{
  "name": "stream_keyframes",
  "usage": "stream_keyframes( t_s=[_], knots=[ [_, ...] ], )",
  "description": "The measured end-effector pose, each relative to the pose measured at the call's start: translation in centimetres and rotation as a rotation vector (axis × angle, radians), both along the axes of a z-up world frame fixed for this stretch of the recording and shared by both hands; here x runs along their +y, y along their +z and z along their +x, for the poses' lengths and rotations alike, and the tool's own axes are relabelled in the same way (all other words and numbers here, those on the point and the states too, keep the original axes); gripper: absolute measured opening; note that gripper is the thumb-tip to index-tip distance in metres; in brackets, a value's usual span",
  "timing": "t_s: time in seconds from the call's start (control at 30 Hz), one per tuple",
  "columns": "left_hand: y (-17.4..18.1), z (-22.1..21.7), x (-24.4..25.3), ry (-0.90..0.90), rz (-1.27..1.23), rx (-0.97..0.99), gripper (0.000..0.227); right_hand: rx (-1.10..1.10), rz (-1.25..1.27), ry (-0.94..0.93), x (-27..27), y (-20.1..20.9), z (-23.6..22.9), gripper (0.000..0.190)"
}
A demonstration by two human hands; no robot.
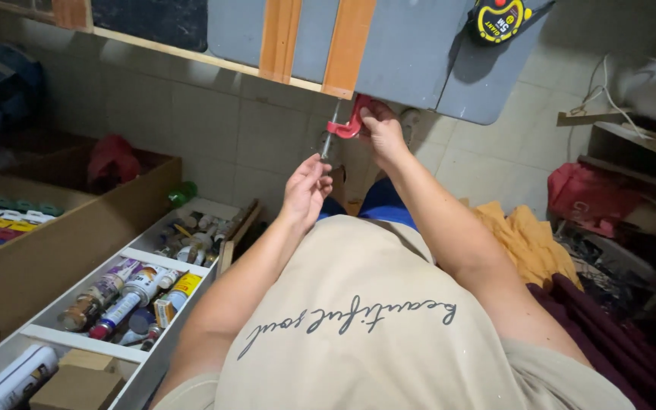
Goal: Measuring wooden frame components with a tape measure and securing them using C-clamps on a workshop surface.
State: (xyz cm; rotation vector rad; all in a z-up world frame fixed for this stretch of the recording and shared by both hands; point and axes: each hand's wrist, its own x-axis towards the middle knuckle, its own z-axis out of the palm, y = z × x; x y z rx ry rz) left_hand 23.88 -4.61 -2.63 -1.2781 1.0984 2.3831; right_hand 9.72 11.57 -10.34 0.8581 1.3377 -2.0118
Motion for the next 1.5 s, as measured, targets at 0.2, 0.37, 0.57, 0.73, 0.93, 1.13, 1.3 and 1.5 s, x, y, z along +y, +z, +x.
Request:
stream_keyframes(
  t_s=[0.2,0.37,0.57,0.73,0.93,1.13,1.3,1.5],
  knots=[
    [-3.5,-0.9,0.7,0.018,0.012,-0.055,0.023,0.041,0.014,0.04,0.3,-0.4,-0.4,0.025],
    [0.2,-2.4,0.7,-0.317,-1.149,0.346,0.025,0.058,0.048,0.032,0.1,0.2,-0.3,0.023],
    [0.3,-0.5,-0.7,-0.414,-1.05,0.33,0.012,0.053,0.055,0.012,0.5,-4.6,0.0,0.02],
    [-1.5,-1.9,-2.1,-0.322,0.081,-0.073,0.065,0.026,0.039,0.02,0.4,-1.1,-0.2,0.021],
    [-3.5,-1.6,-0.8,-0.167,0.191,-0.079,0.027,0.026,0.03,0.015,-0.2,3.0,-1.2,0.016],
    [-0.1,-2.5,0.3,-0.132,-0.633,0.135,0.022,0.042,0.027,0.012,0.2,1.3,-0.7,0.019],
    [1.7,-1.7,0.2,-0.599,-1.349,0.734,0.026,0.083,0.018,0.015,0.6,-2.6,-0.2,0.026],
    [-0.9,-0.7,0.1,-0.797,-0.708,0.229,0.015,0.033,0.037,0.013,0.8,-3.5,0.2,0.028]
  ],
)
